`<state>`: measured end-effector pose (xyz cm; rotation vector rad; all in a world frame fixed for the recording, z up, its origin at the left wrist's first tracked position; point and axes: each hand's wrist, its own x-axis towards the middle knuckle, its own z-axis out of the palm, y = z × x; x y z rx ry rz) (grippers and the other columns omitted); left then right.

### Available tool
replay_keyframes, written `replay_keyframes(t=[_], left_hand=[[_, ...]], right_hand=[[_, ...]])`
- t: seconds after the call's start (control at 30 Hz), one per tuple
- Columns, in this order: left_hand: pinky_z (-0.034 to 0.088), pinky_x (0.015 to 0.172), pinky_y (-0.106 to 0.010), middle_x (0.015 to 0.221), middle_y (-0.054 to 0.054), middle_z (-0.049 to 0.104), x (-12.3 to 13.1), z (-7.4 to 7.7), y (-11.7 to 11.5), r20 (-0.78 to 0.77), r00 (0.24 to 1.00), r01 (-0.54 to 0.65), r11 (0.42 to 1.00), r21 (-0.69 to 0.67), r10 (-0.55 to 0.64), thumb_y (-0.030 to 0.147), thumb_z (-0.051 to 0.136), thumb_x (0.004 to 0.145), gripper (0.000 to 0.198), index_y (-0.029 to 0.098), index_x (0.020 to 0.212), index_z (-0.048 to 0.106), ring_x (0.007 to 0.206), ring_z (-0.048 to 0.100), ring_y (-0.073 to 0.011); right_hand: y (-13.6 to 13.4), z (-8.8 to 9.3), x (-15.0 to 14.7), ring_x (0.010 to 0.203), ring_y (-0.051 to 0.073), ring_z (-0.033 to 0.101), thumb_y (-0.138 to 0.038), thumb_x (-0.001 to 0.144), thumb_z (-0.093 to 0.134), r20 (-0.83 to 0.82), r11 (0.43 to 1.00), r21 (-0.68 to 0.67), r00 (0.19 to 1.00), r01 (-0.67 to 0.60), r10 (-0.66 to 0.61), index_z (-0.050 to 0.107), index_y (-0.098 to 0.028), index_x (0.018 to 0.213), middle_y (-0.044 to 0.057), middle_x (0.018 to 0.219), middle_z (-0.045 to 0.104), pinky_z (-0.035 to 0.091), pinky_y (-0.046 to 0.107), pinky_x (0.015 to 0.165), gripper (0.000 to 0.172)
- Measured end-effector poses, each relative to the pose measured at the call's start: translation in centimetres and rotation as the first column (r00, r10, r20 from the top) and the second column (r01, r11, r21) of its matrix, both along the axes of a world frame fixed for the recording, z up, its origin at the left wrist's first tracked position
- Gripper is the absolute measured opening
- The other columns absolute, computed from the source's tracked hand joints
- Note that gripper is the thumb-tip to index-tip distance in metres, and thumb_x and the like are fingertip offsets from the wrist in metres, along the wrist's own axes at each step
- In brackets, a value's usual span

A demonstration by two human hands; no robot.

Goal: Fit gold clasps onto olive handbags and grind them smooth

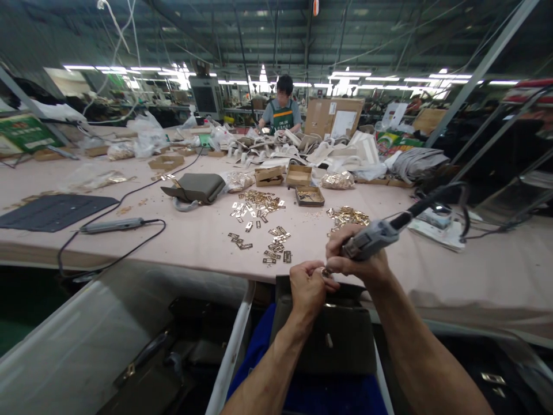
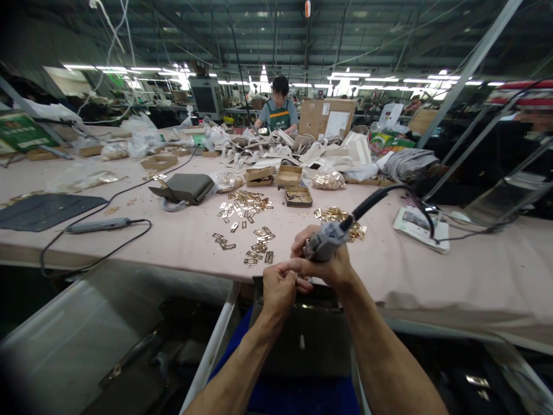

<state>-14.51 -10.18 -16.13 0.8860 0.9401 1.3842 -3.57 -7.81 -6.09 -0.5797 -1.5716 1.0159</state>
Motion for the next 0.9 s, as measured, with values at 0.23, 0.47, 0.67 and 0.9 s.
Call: replay_keyframes(t=[0.23,0.47,0.67,0.9], left_hand=[[0.054,0.043,-0.023,0.056,-0.013,0.068,0.4,0.5,-0.8,-0.062,0.993,0.101,0.992,-0.071,-0.105,0.026,0.058,0.088,0.03,0.003,0.106,0.064,0.048,0.069,-0.0248],[0.048,0.039,-0.02,0.052,-0.007,0.065,0.4,1.5,-1.8,-0.151,0.971,0.178,0.982,-0.062,-0.186,0.02,0.06,0.093,0.018,0.006,0.1,0.069,0.042,0.065,-0.0208],[0.055,0.046,-0.021,0.058,-0.006,0.069,0.2,0.7,-2.0,-0.271,0.953,0.13,0.99,-0.048,-0.139,0.011,0.052,0.093,0.022,0.009,0.097,0.074,0.049,0.069,-0.0211],[0.062,0.058,-0.024,0.082,-0.011,0.074,0.1,0.3,-1.9,-0.133,0.981,0.148,0.987,0.067,-0.138,0.013,0.061,0.088,0.02,0.008,0.101,0.075,0.068,0.075,-0.0246]], right_hand=[[-0.1,-0.1,2.8,0.038,0.012,0.049,-0.033,0.065,0.091,-0.29,0.997,-0.051,0.956,-0.06,0.043,0.063,-0.021,0.084,-0.006,0.053,0.057,0.043,0.024,0.037,0.036],[-0.5,-0.4,4.5,0.03,0.008,0.039,-0.062,0.039,0.097,-0.212,0.997,-0.065,0.977,-0.036,0.022,0.059,-0.024,0.079,-0.013,0.04,0.045,0.04,0.023,0.036,0.067],[0.9,2.2,5.1,0.035,0.004,0.03,-0.05,0.06,0.092,-0.431,0.962,-0.142,0.86,0.235,-0.274,0.064,-0.024,0.092,-0.012,0.052,0.05,0.035,0.022,0.038,0.05],[3.7,1.1,8.2,0.051,0.005,0.049,-0.017,0.067,0.088,-0.602,0.824,-0.422,0.563,0.378,-0.566,0.056,-0.018,0.08,-0.005,0.074,0.059,0.048,0.02,0.048,0.035]])
